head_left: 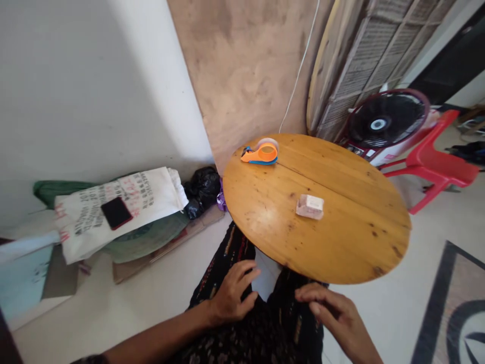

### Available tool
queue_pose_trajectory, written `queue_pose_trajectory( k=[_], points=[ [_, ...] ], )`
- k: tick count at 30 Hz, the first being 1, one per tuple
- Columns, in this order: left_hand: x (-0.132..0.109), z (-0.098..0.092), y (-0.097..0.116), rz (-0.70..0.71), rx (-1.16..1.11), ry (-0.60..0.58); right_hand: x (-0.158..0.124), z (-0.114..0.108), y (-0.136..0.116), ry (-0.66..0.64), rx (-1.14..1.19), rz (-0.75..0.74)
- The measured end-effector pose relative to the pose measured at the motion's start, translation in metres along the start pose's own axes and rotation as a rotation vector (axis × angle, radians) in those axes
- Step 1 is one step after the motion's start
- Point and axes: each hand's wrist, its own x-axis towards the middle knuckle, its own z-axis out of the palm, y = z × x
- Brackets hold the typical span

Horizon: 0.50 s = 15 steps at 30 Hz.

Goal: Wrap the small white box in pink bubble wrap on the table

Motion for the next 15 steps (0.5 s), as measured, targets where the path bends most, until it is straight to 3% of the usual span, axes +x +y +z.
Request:
queue_pose_trajectory(
  k=[3, 5, 7, 9, 12, 13, 15],
  points=[
    [-0.033, -0.009, -0.024, -0.208, 0.070, 0.011, 0.005, 0.025, 0.011, -0.184, 0.074, 0.062],
    [-0.040, -0.041, -0.059, -0.443, 0.170, 0.167, 0.013, 0.044, 0.024, -0.239, 0.060, 0.126],
    [-0.039, -0.096, -0.104, -0.708, 0.303, 0.377, 0.021, 0.060, 0.039, -0.216, 0.064, 0.184],
    [-0.037, -0.166, -0.150, -1.025, 0.449, 0.557, 0.026, 0.070, 0.053, -0.177, 0.091, 0.243],
    [-0.038, -0.257, -0.207, -1.230, 0.518, 0.667, 0.032, 0.077, 0.068, -0.110, 0.134, 0.351],
    [-0.039, -0.276, -0.223, -1.295, 0.521, 0.688, 0.032, 0.078, 0.071, -0.087, 0.140, 0.381],
    [-0.041, -0.298, -0.249, -1.416, 0.493, 0.696, 0.032, 0.082, 0.072, -0.028, 0.136, 0.422]
  ],
)
